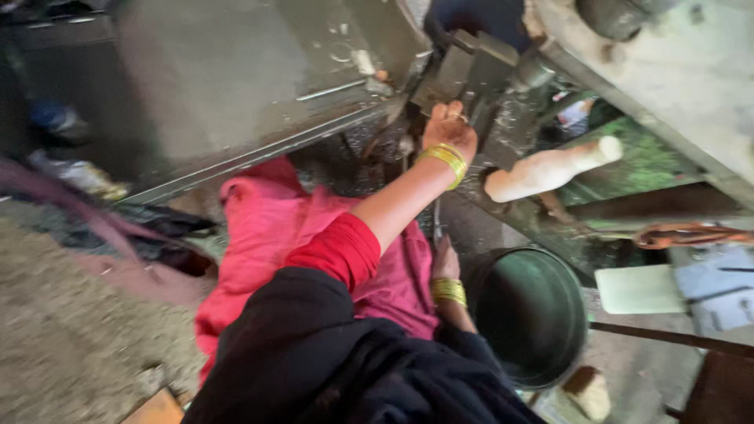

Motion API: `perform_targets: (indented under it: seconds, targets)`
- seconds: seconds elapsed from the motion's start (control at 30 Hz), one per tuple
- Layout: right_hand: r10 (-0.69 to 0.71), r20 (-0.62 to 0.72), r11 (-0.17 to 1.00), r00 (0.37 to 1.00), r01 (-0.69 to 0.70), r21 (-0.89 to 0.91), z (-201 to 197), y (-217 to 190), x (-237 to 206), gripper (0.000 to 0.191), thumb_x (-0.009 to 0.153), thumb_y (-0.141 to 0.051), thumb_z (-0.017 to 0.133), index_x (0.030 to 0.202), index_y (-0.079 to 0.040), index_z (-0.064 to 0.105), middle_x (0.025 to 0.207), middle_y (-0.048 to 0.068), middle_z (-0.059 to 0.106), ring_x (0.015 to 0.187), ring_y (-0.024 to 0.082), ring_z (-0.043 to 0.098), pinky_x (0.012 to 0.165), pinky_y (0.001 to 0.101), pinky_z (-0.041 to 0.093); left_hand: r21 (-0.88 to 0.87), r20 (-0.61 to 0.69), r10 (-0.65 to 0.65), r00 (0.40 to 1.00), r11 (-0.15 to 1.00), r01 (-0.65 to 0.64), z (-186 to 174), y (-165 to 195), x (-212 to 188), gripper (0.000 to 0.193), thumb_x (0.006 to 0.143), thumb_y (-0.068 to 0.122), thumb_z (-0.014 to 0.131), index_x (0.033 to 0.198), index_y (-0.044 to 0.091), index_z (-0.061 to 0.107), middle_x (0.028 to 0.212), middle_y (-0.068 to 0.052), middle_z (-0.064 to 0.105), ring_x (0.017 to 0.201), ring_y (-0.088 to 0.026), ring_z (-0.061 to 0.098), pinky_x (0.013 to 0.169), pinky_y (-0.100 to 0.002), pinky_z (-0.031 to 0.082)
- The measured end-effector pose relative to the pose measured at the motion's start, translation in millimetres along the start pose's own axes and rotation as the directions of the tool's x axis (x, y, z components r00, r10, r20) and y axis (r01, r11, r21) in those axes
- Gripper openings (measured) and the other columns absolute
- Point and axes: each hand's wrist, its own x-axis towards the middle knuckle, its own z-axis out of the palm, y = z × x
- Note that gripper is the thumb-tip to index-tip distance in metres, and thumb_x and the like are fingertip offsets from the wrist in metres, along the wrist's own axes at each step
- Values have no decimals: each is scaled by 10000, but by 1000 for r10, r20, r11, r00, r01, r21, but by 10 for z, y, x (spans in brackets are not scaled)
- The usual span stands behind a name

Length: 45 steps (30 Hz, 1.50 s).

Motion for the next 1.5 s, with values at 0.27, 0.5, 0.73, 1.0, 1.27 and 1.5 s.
perform_targets:
  seconds: [0.27,0.5,0.73,1.0,1.27,1.5]
  targets:
    - [254,140,926,957,-199,-322,-53,-9,57,417,1076,-360,431,1073,4,633,1018,308,675,955,510,605,772,546,488,23,82,31,996,999,-33,-56,-73,-244,247,916,192,532,1011,184,760,1209,-6,672,1250,-191,469,975,-402,339]
    - [160,116,975,980,-175,134,-51,-131,54,438,1107,-358,442,1246,1,651,1168,276,683,1098,487,597,898,509,506,32,60,30,998,999,-32,58,-17,-91,258,947,201,528,1045,183,765,1247,-11,667,1271,-197,461,1006,-397,326]
    - [368,131,818,921,-253,-516,-99,-19,80,391,968,-268,520,1283,-44,571,1054,299,712,1039,505,675,885,562,532,67,129,73,989,994,-82,-93,63,63,269,977,210,523,1080,182,771,1284,-16,661,1291,-203,452,1037,-392,313]
    - [218,168,910,961,-138,-391,-161,86,111,400,1087,-328,422,1250,-5,595,1101,305,674,1050,499,625,872,550,508,108,-14,-83,996,991,84,148,72,239,305,919,139,484,1020,174,770,1401,-83,608,1206,-191,494,987,-363,300]
    - [146,110,986,983,-137,-92,75,167,-4,431,1084,-366,410,1218,-16,622,1094,242,689,1032,401,635,893,497,511,-35,-9,-19,1000,999,18,17,66,233,340,981,202,518,1187,89,764,1393,-65,639,1433,-250,397,1116,-453,250]
    - [275,151,904,949,-202,-377,-266,194,154,461,1081,-400,399,1190,-26,646,1088,186,702,1015,315,644,910,450,513,136,193,-20,981,991,-7,-211,-14,424,431,936,243,540,1320,74,635,1566,-91,404,1498,-361,219,1178,-582,110]
